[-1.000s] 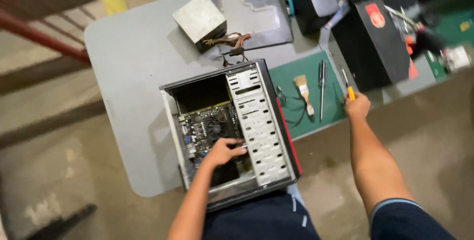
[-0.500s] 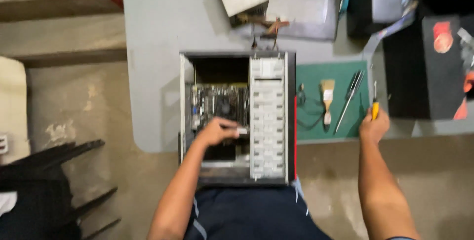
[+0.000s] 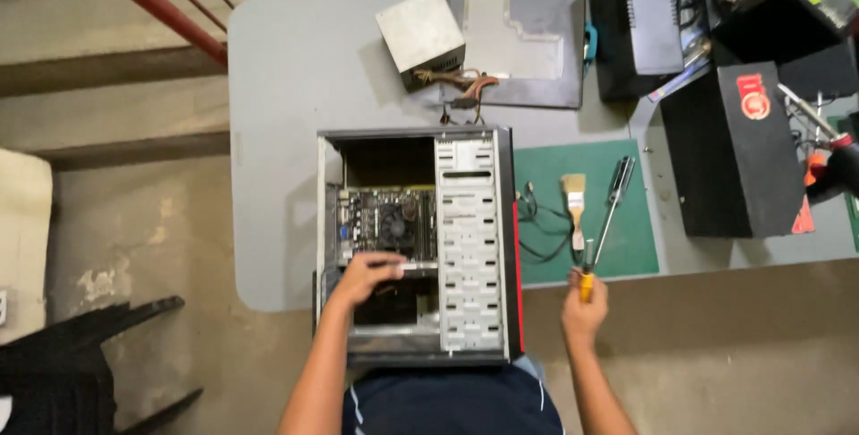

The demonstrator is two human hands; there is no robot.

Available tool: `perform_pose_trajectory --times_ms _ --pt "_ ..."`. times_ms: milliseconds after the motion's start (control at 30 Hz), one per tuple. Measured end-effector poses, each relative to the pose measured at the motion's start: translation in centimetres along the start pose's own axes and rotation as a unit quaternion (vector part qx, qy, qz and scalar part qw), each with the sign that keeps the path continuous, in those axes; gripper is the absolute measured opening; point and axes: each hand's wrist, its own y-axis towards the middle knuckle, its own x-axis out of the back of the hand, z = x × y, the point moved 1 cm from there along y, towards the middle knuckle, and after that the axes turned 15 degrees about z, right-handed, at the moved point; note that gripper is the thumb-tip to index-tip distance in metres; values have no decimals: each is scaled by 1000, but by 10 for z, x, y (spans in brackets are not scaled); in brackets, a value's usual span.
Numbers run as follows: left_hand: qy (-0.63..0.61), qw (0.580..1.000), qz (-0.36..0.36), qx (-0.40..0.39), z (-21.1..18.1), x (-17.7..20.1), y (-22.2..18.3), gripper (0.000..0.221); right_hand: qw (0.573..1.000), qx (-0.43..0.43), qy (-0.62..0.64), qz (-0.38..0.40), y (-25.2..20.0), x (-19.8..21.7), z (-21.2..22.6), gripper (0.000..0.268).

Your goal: Disassembling a desktop computer by unscrewing and removing the hard drive and disconnecting internal motherboard cables.

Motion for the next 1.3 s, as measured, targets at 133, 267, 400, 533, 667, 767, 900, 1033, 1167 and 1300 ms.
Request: perform_pose_trajectory --times_ms 133,267,400,533,667,767,900,1033,1167,1300 --pt "-4 999 -31 -35 5 16 11 49 993 -45 88 58 -10 -19 35 6" --pt "-23 993 -107 -32 5 13 -1 47 985 -56 133 93 -13 -17 51 6" --pt "25 981 -192 15 -34 2 -39 49 983 -55 134 112 -11 -9 47 5" --pt "62 965 -239 84 -88 -8 -82 55 980 -65 144 118 -25 -5 44 9" --pt "90 960 -199 174 -120 -11 -101 58 978 -109 122 125 -39 -3 57 12" --pt "119 958 -210 152 -138 -19 -106 69 979 -103 126 124 -44 -8 56 10" --pt "354 922 -143 64 -132 -25 -87 74 984 -104 110 91 -47 -19 75 9" --pt "384 914 -112 73 -176 10 -112 74 986 -102 127 47 -51 -32 89 9" --pt "118 978 -127 115 -218 96 -154 59 992 -105 54 40 -68 -32 91 12" --pt "-388 898 -152 -140 -78 237 -35 30 994 -96 29 -37 -73 -33 75 5"
